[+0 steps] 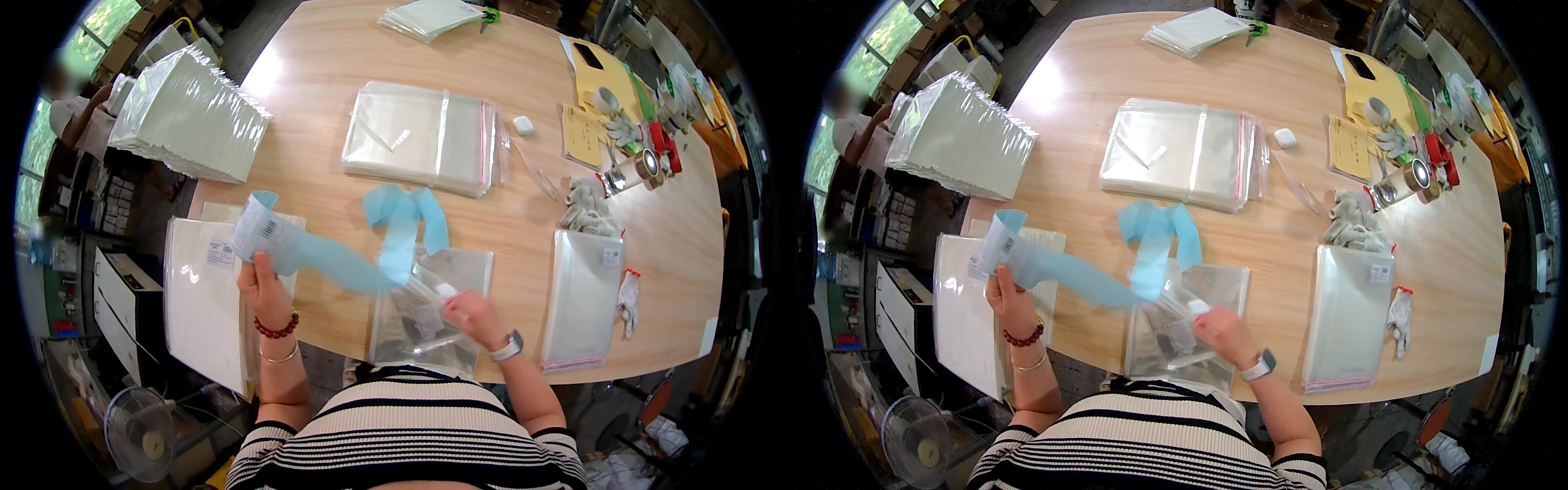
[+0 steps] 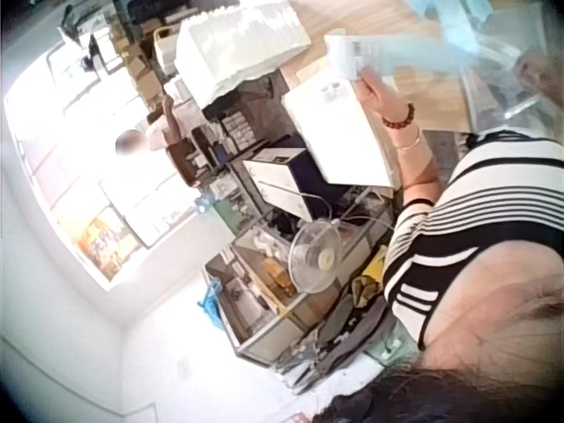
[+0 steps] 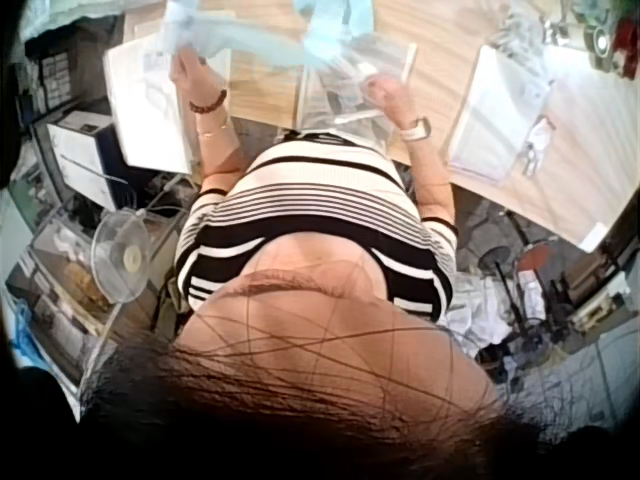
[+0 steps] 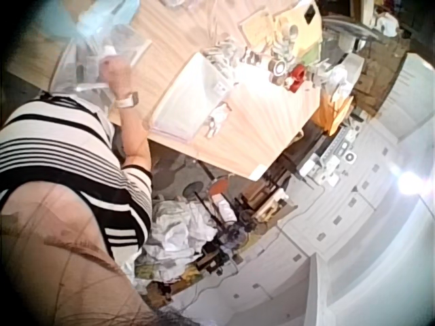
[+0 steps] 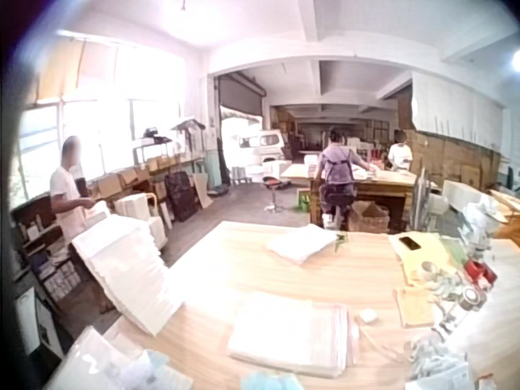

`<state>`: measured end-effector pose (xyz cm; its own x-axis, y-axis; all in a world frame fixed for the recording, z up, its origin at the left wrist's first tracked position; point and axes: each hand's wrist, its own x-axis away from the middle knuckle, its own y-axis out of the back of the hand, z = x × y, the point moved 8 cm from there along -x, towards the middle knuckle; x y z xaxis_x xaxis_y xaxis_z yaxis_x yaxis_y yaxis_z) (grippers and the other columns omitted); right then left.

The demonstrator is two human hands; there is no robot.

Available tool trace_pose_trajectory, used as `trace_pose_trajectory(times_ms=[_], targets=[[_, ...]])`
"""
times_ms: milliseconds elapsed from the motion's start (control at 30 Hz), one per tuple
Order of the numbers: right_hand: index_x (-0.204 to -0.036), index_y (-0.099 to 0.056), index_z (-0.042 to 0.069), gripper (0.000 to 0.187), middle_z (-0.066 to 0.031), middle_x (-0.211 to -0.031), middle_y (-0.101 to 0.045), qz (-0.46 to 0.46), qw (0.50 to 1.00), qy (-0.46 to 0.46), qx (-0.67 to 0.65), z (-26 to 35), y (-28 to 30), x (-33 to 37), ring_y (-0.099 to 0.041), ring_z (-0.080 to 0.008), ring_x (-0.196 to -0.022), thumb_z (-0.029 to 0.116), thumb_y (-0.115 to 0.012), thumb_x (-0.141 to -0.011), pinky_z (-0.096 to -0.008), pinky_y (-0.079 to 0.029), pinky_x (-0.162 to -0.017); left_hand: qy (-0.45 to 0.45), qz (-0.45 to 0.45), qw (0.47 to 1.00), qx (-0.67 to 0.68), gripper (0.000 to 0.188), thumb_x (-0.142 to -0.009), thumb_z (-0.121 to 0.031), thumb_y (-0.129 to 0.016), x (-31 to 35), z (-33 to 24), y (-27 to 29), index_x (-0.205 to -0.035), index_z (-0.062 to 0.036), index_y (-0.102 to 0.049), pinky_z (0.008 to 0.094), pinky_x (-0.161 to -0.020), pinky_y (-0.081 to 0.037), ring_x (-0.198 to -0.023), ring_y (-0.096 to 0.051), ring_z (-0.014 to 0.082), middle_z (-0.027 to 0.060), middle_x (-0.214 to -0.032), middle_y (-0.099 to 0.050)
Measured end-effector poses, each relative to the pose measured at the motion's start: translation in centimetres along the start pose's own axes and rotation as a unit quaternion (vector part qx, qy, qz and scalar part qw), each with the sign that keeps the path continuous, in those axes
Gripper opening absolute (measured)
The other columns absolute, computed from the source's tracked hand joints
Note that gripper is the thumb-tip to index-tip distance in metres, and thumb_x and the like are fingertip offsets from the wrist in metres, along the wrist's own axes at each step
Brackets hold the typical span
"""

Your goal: The person places a white rectangular item into a clear plastic bag, seals it, and then applies a printed label to the outside of the bag. The person then places the labeled bag into a larger clear plastic bag.

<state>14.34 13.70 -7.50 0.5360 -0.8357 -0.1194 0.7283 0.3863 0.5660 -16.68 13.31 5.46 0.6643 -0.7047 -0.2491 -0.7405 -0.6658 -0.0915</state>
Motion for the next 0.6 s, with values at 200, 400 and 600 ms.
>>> trace_pose_trajectory(times_ms=[200,400,600], targets=[[-0.076,-0.057,0.005,0.005,-0.0063,-0.078,-0.058,0.107,0.991,-0.057,-0.059,1.4,-3.2,0.2,-0.056,-0.0183,-0.07,0.009,-0.055,-0.074,-0.0268,-0.044,-0.064,0.187,0.213,0.959,0.025,0.018,-0.083,-0.013,-0.047,7.4,7.1,-5.1,-0.072,0.0,-0.051,0.0187,-0.05,-0.031,-0.057,-0.037,0.0034,-0.0057,-0.064,-0.045],[-0.093,-0.053,0.002,0.023,-0.0104,-0.073,-0.056,-0.134,0.948,-0.113,-0.266,2.4,1.7,-3.4,-0.054,-0.0202,-0.065,0.005,-0.059,-0.07,-0.0287,-0.043,-0.061,0.334,0.349,0.87,0.102,0.023,-0.083,-0.015,-0.048,15.1,11.5,-9.8,-0.101,-0.0015,-0.052,0.0204,-0.068,-0.037,-0.079,-0.044,0.005,0.0006,-0.092,-0.051],[-0.097,-0.055,0.004,0.027,-0.0114,-0.073,-0.055,-0.064,0.992,-0.05,-0.094,4.1,1.9,-3.1,-0.053,-0.0221,-0.065,0.004,-0.058,-0.071,-0.0295,-0.042,-0.06,0.547,0.289,0.756,0.214,0.032,-0.084,-0.026,-0.045,16.4,12.7,-10.5,-0.102,-0.0005,-0.052,0.0224,-0.072,-0.04,-0.084,-0.047,0.0064,0.002,-0.096,-0.053]])
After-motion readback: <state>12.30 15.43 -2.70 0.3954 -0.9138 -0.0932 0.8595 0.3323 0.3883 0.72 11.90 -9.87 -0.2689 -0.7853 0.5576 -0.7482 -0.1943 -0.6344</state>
